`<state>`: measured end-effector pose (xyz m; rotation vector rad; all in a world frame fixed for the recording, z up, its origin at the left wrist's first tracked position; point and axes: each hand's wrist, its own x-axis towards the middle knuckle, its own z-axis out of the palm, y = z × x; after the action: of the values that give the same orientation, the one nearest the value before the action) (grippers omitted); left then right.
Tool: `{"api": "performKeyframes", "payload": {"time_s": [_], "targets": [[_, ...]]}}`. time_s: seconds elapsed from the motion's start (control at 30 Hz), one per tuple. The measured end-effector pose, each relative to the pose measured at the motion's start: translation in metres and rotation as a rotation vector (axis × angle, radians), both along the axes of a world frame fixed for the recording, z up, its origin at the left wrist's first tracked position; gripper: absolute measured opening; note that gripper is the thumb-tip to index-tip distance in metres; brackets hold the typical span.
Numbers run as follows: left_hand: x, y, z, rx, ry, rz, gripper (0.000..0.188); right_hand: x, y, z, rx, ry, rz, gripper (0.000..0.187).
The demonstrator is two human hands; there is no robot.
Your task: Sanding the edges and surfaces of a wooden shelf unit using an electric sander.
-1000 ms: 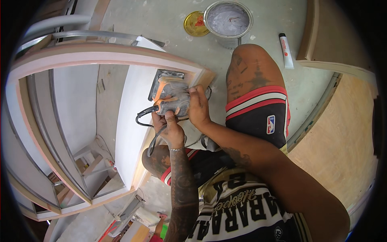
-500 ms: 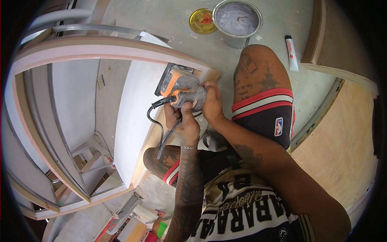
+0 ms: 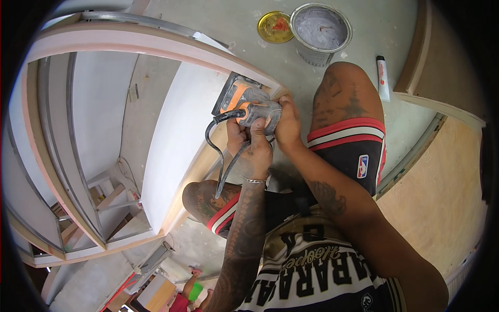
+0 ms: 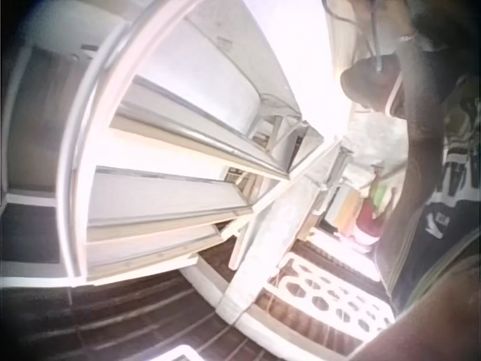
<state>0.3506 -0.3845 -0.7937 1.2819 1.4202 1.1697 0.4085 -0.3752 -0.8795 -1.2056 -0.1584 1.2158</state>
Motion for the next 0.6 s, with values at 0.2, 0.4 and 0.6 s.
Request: {"api": "performKeyframes", "payload": {"time_s": [0.2, 0.4, 0.6], "targets": [[0.004, 0.008, 0.017, 0.045, -0.106, 0.090, 0.039, 0.008, 0.008, 0.019, 0.028, -0.092, 0.133, 0.031], [-0.002, 0.002, -0.002, 0.013, -0.018, 0.051, 0.044, 0.001, 0.007, 0.000, -0.036, 0.121, 0.032, 0.032], [-0.003, 0.003, 0.011, -0.010, -0.018, 0.067, 0.046, 0.005, 0.007, 0.015, 0.000, 0.023, 0.100, 0.031]]}}
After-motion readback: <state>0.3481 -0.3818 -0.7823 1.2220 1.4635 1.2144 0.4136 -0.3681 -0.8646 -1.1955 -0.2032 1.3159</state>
